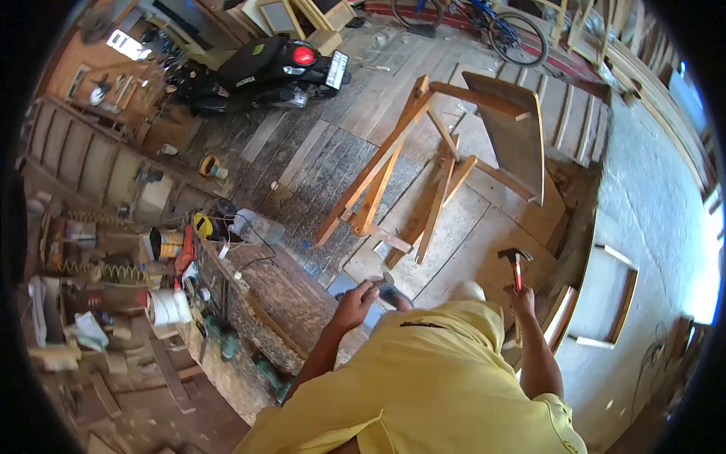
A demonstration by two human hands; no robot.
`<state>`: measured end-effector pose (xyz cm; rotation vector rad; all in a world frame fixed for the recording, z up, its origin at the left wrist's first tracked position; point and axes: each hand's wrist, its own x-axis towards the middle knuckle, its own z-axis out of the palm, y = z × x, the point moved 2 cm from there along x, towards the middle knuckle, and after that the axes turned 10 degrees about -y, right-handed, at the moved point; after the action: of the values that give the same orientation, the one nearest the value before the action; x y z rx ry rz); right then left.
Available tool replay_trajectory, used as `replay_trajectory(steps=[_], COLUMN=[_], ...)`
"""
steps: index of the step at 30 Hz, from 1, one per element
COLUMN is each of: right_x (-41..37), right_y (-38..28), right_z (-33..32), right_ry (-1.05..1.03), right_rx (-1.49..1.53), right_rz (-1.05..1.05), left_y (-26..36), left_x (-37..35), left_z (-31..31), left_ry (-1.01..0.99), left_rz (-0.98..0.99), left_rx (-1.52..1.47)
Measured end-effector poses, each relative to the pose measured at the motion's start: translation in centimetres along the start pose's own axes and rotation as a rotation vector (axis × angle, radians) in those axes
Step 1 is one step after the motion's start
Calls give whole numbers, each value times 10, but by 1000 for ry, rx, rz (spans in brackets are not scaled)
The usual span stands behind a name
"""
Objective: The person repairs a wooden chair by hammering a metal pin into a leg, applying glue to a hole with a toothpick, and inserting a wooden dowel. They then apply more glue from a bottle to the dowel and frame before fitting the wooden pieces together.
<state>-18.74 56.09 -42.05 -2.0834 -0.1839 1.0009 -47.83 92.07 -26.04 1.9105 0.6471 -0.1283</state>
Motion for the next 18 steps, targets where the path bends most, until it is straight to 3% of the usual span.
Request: replay_trajectory(steps=[4,10,18], right_x=[-29,-35,21], right_y=[-85,-177,-173], right_z=[70,129,168], right_ry=[18,-116,-125], right_rx=[-104,-71,-61], right_rz=[20,-3,66], left_y=[-38,-57,-55], left_x=[4,31,62], left_z=[-67,-137,-195], left_ry=[-54,-164,-122], left_rz=[-14,-88,-121], left_rx=[130,99,190])
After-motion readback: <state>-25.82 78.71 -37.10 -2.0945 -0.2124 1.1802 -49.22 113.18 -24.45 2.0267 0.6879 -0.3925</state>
